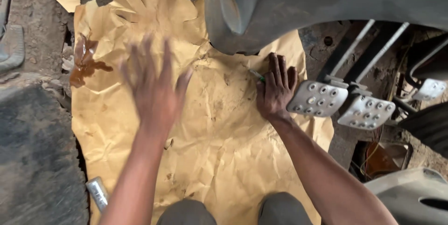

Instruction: Marking and cutting a paper template for a vehicle repair part.

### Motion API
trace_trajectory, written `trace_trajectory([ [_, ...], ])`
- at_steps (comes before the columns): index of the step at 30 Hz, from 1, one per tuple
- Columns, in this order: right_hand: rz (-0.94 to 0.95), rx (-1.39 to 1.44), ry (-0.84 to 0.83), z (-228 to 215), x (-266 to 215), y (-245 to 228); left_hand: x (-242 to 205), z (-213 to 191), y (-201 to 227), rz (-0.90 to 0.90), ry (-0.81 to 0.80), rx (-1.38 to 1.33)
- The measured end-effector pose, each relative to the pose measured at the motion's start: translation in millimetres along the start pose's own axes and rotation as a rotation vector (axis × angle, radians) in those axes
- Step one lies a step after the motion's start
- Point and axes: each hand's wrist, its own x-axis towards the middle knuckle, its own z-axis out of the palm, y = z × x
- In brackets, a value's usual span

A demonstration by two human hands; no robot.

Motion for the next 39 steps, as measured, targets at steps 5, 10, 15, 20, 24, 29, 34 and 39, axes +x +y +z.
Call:
trace_trajectory([
  [5,0.01,-0.058,0.028,7.3,-2.9,9.1,-160.0,8.5,-18.2,-0.125,-0.051,-0.032],
  [10,-0.29,-0.062,0.087,-23.3,-63.3,35.0,-274.4,41.9,-49.2,-0.247,0.023,0.039],
  [15,-0.072,0.113,-0.241,-121.1,-141.8,-13.2,-305.7,83.8,-88.8,-0.126,0.025,0.048],
  [20,0.085,0.085,-0.279,-106.6,-199.6,35.9,-298.9,90.2,-89.4,-0.057,0.089,0.2],
  [24,0.137,0.042,-0.192,-92.7,-201.2,41.7,-286.5,78.7,-77.3,-0.09,0.044,0.182],
  [29,0.106,0.035,-0.183,-72.8,-210.1,53.1,-278.4,71.8,-64.9,-0.27,-0.032,0.169],
  [34,0.039,0.047,-0.108,-62.8,-217.4,55.7,-274.9,70.0,-68.5,-0.214,-0.01,0.079],
  [39,0.125,0.039,-0.124,-75.1,-211.0,35.6,-271.8,42.3,-56.3,-0.267,-0.124,0.215],
])
